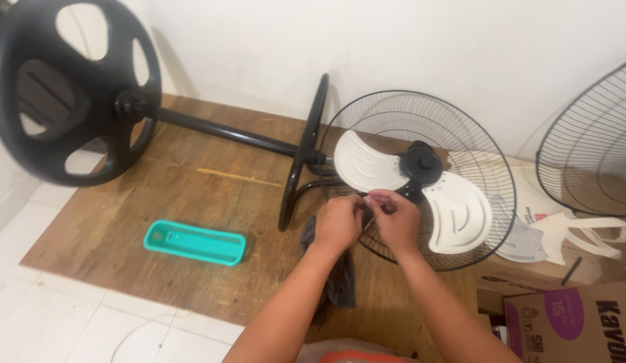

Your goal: The person removes the front grille of a standing electric fan, then uses a screwdriver to loosen and remove the central hub nut. They detach the fan blades from the motor shaft and place them aside. The person then reattaches the blades and tightens the hub nut, repeating the removal and reattachment process multiple times.

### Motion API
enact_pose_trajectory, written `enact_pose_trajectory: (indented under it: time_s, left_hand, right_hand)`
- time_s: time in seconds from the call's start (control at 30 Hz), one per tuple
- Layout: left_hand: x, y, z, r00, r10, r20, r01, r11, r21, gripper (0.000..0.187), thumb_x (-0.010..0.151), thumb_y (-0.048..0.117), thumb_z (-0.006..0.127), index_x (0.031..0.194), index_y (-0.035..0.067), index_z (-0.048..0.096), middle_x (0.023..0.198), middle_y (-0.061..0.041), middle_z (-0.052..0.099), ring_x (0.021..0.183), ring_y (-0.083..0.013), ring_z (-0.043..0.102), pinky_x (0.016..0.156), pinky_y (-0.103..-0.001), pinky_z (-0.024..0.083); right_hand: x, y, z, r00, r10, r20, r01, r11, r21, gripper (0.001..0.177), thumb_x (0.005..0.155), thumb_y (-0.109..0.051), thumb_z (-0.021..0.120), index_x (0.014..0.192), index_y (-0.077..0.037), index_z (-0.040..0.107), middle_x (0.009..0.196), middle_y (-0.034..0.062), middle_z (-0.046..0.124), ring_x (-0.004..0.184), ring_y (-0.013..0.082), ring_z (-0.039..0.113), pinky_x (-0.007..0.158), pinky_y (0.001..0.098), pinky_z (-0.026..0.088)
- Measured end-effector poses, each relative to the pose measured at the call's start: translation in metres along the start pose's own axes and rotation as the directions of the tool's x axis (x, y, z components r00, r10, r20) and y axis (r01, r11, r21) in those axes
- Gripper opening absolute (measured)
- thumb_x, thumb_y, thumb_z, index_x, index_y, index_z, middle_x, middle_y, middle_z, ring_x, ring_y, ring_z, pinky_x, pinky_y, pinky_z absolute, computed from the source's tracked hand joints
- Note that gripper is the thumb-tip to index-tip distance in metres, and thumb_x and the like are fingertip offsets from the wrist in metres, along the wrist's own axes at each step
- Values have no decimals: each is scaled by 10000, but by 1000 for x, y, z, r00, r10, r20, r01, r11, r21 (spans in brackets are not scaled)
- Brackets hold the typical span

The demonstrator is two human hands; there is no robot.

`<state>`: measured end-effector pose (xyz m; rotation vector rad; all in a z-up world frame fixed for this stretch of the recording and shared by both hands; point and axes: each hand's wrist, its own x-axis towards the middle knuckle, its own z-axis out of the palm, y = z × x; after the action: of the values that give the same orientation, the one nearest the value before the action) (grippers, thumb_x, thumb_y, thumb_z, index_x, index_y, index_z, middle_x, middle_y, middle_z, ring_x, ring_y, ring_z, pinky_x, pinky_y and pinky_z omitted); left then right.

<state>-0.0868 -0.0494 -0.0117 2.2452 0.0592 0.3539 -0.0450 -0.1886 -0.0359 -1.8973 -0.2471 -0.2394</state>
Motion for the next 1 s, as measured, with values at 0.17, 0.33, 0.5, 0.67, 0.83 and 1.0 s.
enact_pose_trajectory:
  time_s: [0.17,0.33,0.5,0.67,0.83,1.0]
  left_hand:
    - [-18,-7,-12,987,-45,-155,36,998,-56,124,837,111,681,938,76,745,858,-143,751,820,-348,724,732,-454,567]
    - [-41,-20,-27,949,-104,-297,78,992,-99,110,840,130,689,930,75,722,852,-143,745,787,-351,723,680,-449,564]
    - [-75,-37,-43,878,-245,-410,225,969,-97,124,885,187,714,886,74,664,781,-163,726,738,-375,704,642,-479,548]
    - [-103,-65,-62,795,-388,-467,399,914,-80,160,848,192,714,889,67,623,770,-160,707,684,-380,701,606,-501,527]
    - [-119,-100,-82,718,-354,-599,377,922,-92,139,890,179,693,968,70,653,880,-187,706,778,-414,683,651,-506,531]
    - [-131,-147,-107,672,-407,-619,483,874,-50,167,853,189,722,969,81,672,949,-154,725,830,-413,685,681,-513,533]
  right_hand:
    - [-5,-5,20,998,18,64,-27,987,155,195,885,-69,788,1053,25,758,933,64,788,828,85,717,744,230,564]
    - [-19,-4,52,984,39,173,-94,941,325,184,910,-41,759,1072,39,726,957,75,774,855,96,722,786,228,581]
    - [-48,-10,96,947,67,313,-194,898,395,121,917,-25,749,1017,35,718,913,78,770,824,112,726,762,243,590]
    - [-74,-18,138,883,53,467,-257,886,385,143,900,-14,748,1032,41,740,937,95,795,850,125,758,777,250,596]
    - [-90,-28,183,829,11,559,-251,901,354,176,904,-31,738,1065,39,752,963,100,804,875,126,763,786,255,600]
    - [-97,-33,232,801,-4,598,-147,968,203,169,894,-76,754,1048,-11,776,924,63,803,819,86,707,731,249,565]
